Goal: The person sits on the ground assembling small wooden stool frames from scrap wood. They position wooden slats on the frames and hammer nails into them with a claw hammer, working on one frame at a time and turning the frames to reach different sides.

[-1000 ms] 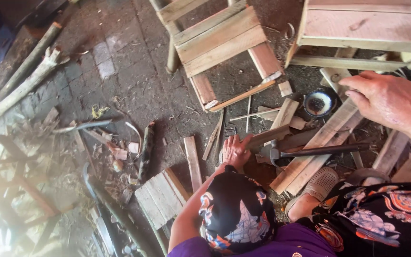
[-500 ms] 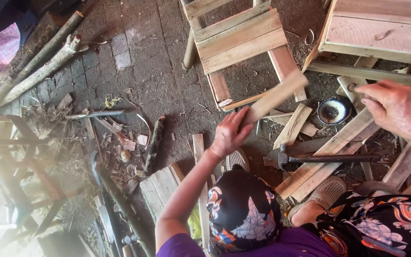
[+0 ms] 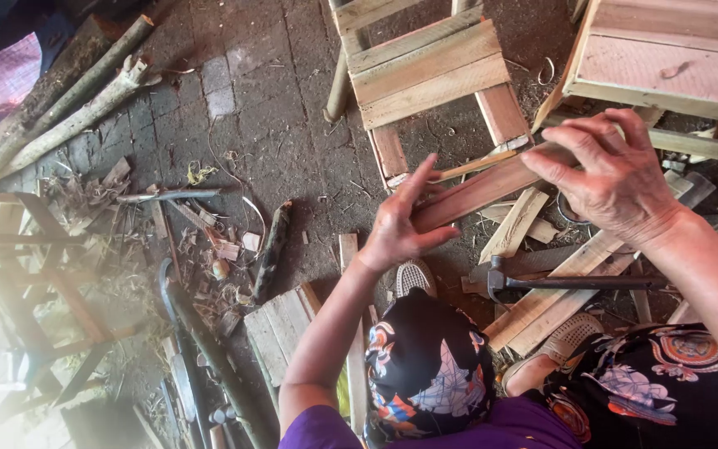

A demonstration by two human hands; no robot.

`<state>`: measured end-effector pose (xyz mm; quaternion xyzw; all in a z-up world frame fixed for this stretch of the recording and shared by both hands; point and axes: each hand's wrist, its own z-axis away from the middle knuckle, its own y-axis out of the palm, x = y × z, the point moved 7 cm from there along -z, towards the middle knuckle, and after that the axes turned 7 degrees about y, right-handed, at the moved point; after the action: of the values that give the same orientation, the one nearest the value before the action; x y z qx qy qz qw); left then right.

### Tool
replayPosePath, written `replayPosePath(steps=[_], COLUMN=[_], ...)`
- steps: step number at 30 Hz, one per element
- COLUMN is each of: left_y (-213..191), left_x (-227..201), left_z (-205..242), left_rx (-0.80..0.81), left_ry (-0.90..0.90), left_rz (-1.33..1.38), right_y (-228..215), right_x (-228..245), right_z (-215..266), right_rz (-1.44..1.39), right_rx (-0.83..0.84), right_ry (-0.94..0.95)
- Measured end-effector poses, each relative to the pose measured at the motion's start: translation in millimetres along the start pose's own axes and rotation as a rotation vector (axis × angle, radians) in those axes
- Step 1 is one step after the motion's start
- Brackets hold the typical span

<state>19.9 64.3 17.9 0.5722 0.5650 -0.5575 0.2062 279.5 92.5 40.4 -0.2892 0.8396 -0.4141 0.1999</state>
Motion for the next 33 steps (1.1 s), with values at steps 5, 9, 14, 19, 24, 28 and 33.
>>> replayPosePath(steps=[5, 9, 14, 19, 24, 28, 33], left_y=[-28.0, -25.6, -30.6, -53.3, -67.0, -68.1, -71.1], left_x=[16.6, 28.4, 67.9, 134.1, 208.8, 218.5, 215.3], left_z=[27.4, 47.1, 41.0, 21.5, 20.2, 11.1, 2.2], left_rx=[-0.126, -0.342, -0.448, -0.538, -0.749, -0.779, -0.786], left_ry=[-0.047, -0.079, -0.092, -0.178, -0.448, -0.473, -0.477], left_rz=[-0.067, -0.115, -0.105, -0.254, 0.055, 0.002, -0.338], right_y=[-8.1, 12.7, 87.3, 145.7, 212.1, 231.3, 239.9], right_x=[5.1, 5.0, -20.4, -47.6, -84.6, -88.5, -90.3], right_z=[-22.0, -23.8, 3.6, 0.2, 20.9, 28.4, 22.9], right_rz=[-0.003, -0.027, -0.081, -0.506, -0.905, -0.986, -0.915], right_rx=[-0.016, -0.005, 0.145, 0.159, 0.087, 0.082, 0.084], right_ry=[-0.006, 0.039, 0.174, 0.537, 0.992, 1.083, 1.051])
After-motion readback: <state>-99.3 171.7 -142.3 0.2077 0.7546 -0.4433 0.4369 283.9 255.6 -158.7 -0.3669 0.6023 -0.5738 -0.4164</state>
